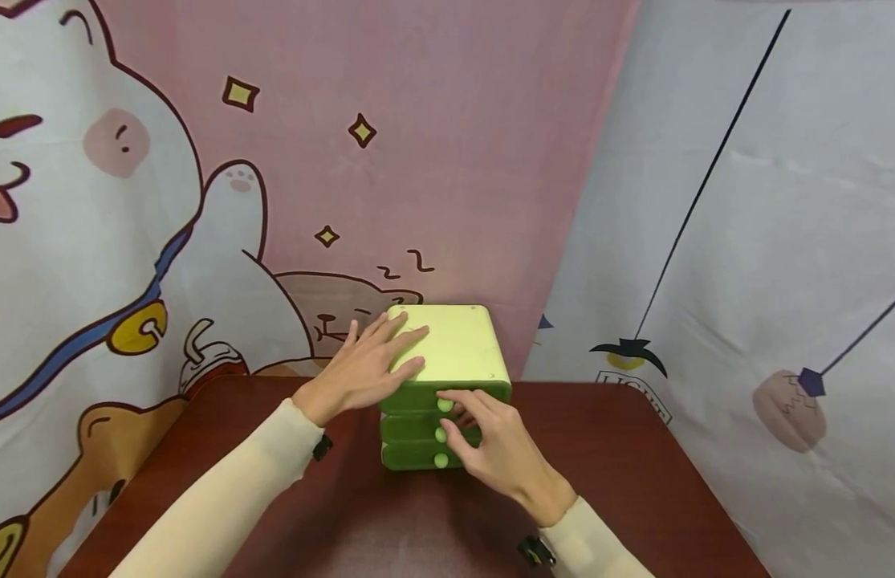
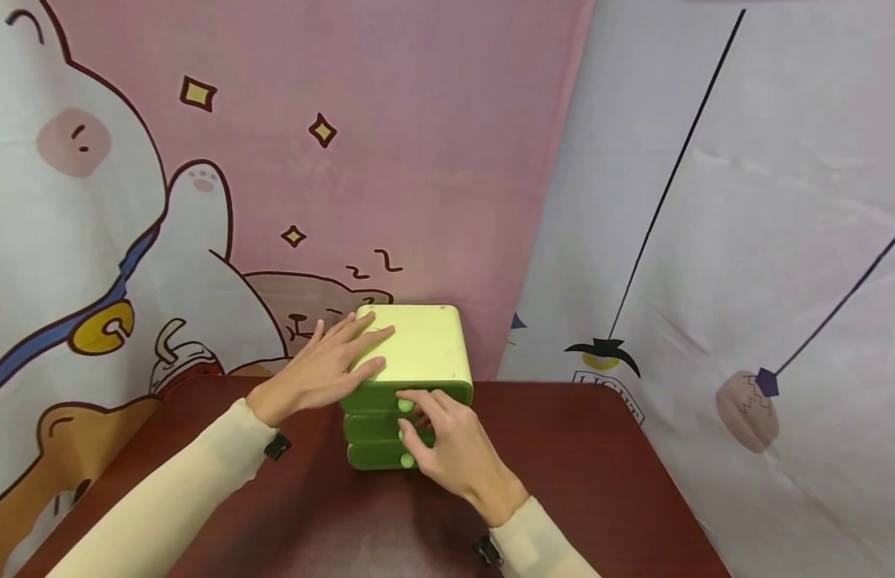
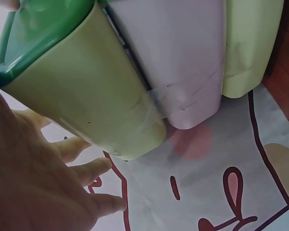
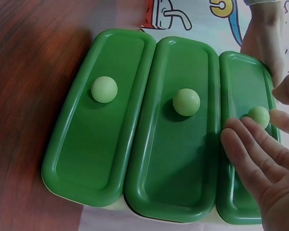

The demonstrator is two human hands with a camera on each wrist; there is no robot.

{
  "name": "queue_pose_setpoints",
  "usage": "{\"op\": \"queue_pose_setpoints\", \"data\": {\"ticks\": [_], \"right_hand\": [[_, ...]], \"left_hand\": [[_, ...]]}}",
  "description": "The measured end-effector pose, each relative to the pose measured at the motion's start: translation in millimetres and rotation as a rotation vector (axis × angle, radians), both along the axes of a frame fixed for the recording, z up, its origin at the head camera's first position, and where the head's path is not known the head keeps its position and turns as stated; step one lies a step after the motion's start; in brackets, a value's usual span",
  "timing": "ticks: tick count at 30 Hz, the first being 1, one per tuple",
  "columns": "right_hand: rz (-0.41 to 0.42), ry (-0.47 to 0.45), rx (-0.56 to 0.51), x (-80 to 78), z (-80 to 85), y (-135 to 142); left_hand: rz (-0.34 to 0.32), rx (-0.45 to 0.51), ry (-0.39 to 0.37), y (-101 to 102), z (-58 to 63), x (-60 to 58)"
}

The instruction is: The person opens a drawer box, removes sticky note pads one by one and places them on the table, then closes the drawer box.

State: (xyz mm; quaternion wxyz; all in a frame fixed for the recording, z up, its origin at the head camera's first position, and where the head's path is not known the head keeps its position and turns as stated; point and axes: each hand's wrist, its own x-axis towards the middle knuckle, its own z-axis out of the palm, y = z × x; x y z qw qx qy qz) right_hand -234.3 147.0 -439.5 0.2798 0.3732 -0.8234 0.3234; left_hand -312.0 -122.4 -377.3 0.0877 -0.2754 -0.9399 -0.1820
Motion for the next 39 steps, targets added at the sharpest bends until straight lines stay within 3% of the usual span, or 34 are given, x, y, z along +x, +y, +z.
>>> {"op": "queue_pose_setpoints", "data": {"ticks": [13,24,39], "right_hand": [[0.007,0.000,-0.008,-5.2,2.2,-3.5],[-0.076,0.072,0.008,-6.2,3.4,-4.9],[-0.086,0.110,0.002,-5.2,1.0,-5.9]], "left_hand": [[-0.020,-0.030,-0.080,-3.1,8.1,-4.9],[-0.032,-0.018,-0.099,-4.2,6.5,-5.4],[-0.034,0.000,-0.111,-4.4,5.4,-4.5]]}}
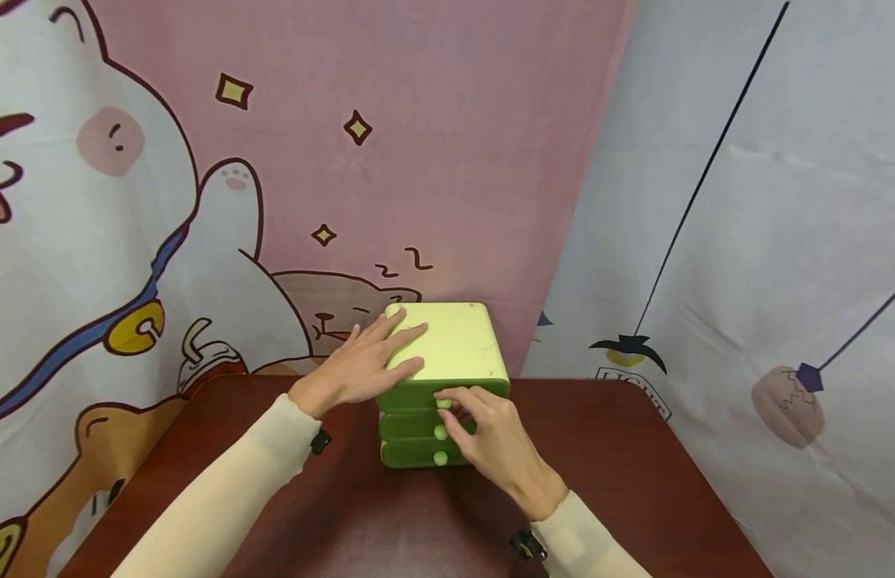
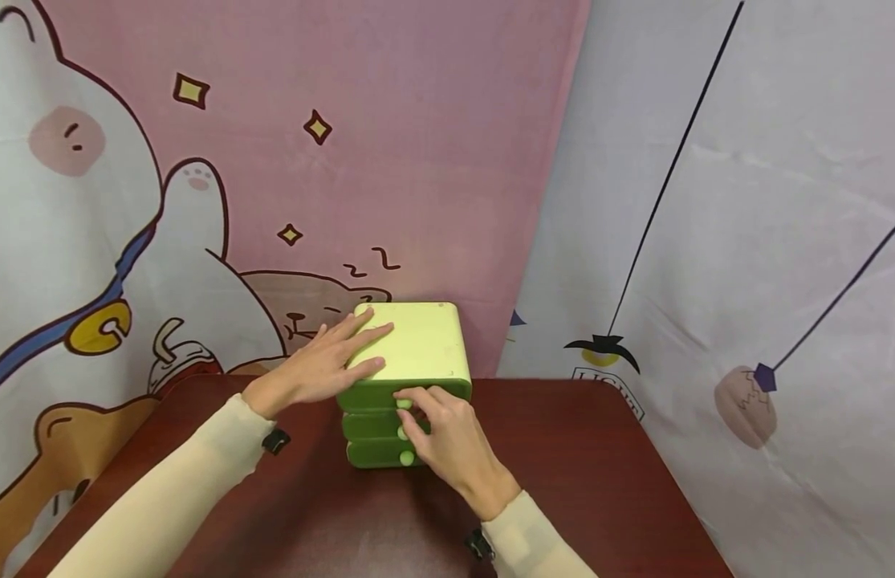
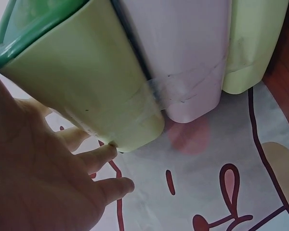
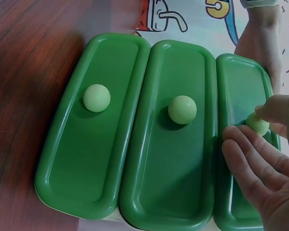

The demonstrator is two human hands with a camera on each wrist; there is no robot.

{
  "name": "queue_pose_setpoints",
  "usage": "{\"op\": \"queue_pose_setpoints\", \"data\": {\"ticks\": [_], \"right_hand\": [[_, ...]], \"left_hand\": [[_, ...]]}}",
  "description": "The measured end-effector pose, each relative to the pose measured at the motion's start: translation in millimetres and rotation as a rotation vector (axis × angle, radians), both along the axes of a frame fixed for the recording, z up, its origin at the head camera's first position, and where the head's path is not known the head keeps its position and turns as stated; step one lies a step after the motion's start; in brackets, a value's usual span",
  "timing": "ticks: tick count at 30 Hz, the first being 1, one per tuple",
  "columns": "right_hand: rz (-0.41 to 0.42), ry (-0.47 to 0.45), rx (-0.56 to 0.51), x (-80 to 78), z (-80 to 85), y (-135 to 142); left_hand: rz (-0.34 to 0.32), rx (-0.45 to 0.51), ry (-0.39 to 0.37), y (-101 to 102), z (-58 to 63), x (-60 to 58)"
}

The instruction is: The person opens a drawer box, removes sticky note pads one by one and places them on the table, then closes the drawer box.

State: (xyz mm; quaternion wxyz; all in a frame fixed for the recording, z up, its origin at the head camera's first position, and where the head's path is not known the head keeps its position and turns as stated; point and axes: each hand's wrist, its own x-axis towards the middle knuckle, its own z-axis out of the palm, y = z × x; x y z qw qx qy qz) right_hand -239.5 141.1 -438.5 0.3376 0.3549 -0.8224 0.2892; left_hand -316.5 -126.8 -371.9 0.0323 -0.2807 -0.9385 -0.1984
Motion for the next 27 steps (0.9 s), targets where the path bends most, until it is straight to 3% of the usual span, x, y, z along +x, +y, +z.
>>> {"op": "queue_pose_setpoints", "data": {"ticks": [27], "right_hand": [[-0.005,-0.032,0.025,6.5,5.3,-1.4]], "left_hand": [[-0.017,0.022,-0.020,-4.8,1.4,-1.6]]}}
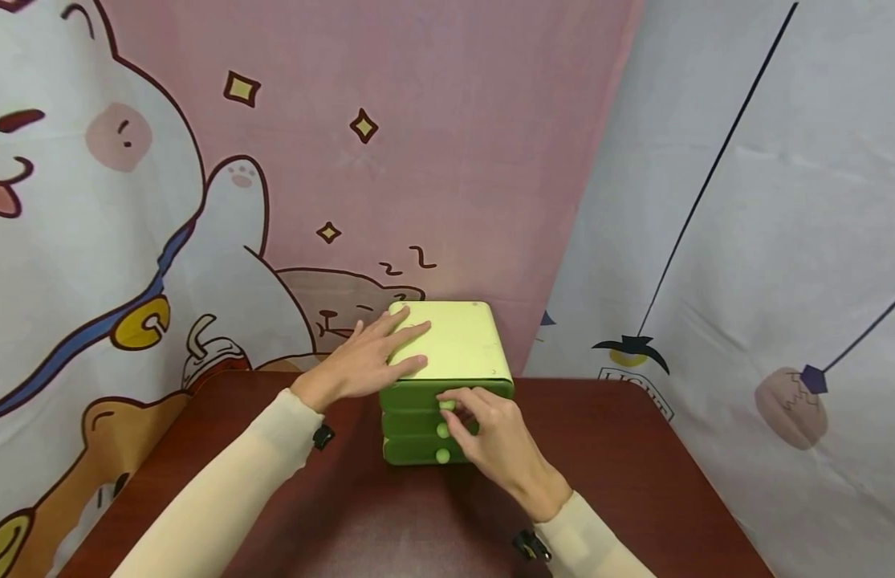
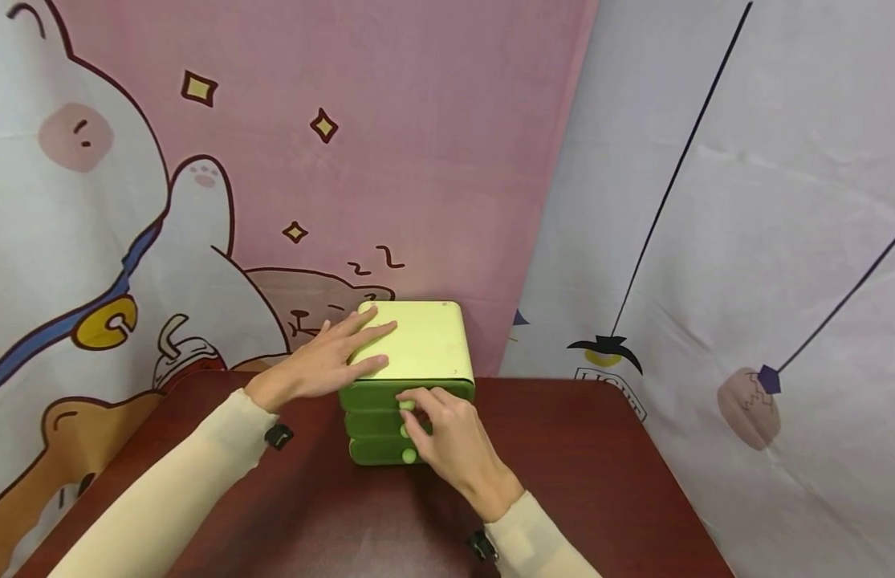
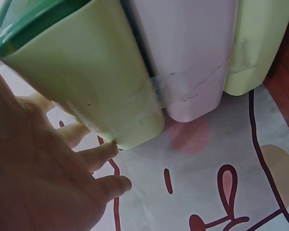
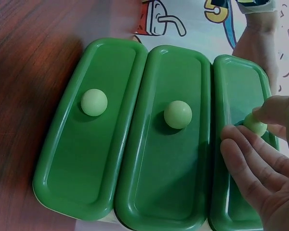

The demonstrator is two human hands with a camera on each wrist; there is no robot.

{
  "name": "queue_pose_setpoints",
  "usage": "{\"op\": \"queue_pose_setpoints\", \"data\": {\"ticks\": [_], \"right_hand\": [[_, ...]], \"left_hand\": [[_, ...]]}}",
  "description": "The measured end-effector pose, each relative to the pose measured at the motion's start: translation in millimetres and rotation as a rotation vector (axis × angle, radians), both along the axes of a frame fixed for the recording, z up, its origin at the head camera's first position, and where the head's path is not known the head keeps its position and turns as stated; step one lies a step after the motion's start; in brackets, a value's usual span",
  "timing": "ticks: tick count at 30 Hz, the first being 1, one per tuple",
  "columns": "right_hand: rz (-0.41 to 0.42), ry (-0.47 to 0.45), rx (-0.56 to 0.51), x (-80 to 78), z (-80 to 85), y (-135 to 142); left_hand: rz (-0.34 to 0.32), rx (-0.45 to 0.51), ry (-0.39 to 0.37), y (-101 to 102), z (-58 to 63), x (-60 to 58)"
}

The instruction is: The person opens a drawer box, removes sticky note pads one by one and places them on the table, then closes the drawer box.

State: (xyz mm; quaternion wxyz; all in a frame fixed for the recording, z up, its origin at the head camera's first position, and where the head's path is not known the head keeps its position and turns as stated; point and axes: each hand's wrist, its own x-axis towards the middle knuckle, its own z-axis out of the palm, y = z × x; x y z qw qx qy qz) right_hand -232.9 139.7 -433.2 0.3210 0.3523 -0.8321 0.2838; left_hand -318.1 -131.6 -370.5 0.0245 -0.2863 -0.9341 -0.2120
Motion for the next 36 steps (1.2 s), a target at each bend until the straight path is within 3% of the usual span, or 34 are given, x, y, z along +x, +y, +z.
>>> {"op": "queue_pose_setpoints", "data": {"ticks": [25,36], "right_hand": [[0.035,0.020,0.016,12.8,-2.8,2.3],[0.004,0.081,0.102,21.7,-1.4,5.4]], "left_hand": [[0.006,-0.015,0.048,0.9,-7.8,-4.3],[0.006,-0.030,0.067,1.8,-6.9,-2.9]]}}
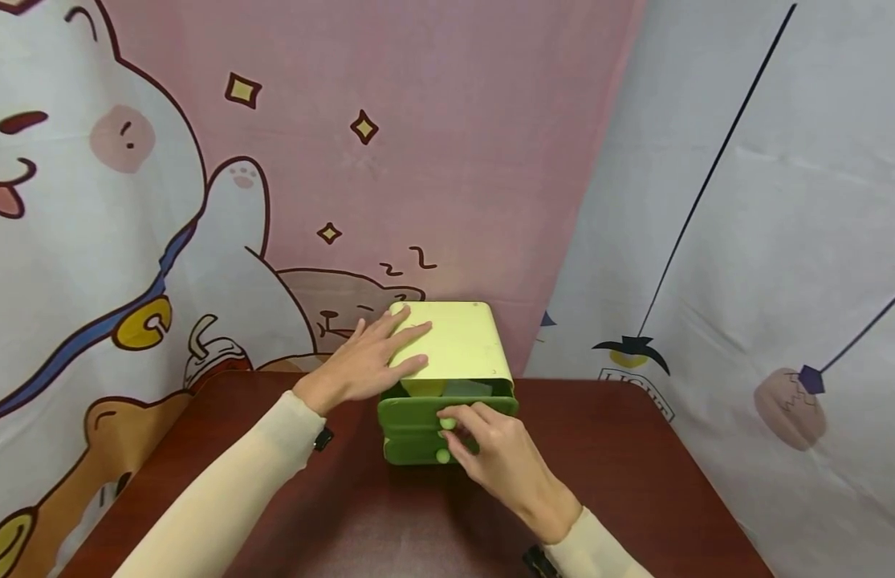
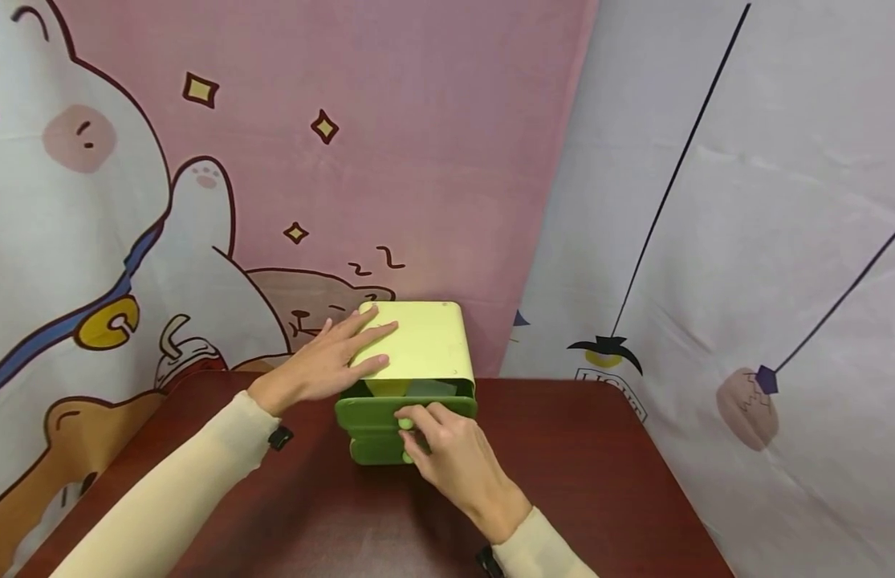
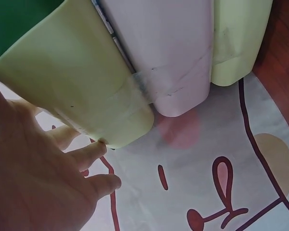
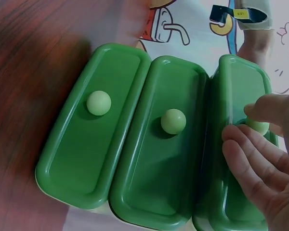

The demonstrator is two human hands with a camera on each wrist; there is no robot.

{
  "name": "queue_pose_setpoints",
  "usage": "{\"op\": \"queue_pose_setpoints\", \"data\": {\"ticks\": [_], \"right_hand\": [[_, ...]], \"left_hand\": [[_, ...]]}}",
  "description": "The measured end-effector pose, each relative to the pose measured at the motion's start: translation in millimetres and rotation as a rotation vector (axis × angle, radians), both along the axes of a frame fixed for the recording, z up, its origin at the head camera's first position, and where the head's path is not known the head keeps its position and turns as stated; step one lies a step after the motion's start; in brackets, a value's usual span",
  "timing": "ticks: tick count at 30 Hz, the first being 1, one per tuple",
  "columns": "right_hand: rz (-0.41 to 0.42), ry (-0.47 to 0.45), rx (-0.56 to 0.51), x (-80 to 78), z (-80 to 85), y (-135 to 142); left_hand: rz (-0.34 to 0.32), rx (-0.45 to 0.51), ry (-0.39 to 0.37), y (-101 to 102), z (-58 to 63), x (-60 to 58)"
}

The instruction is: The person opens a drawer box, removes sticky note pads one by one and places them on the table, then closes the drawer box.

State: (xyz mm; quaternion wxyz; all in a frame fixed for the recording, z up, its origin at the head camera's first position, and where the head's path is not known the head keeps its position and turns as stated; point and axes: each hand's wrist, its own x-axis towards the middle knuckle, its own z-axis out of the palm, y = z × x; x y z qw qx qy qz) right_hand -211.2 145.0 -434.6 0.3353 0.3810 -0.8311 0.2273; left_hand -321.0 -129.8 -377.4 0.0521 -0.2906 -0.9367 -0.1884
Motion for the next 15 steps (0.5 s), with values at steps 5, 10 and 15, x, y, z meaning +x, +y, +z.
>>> {"op": "queue_pose_setpoints", "data": {"ticks": [5,10,15], "right_hand": [[-0.042,0.103,0.067,3.3,-1.5,0.5],[-0.083,0.198,0.119,7.4,-3.2,1.7],[-0.088,0.224,0.124,11.9,-2.7,3.6]], "left_hand": [[0.003,0.002,0.006,-0.6,-1.3,0.4],[0.005,0.009,0.007,-1.4,-3.2,0.6],[0.006,0.011,0.012,-1.1,-3.4,0.4]]}}
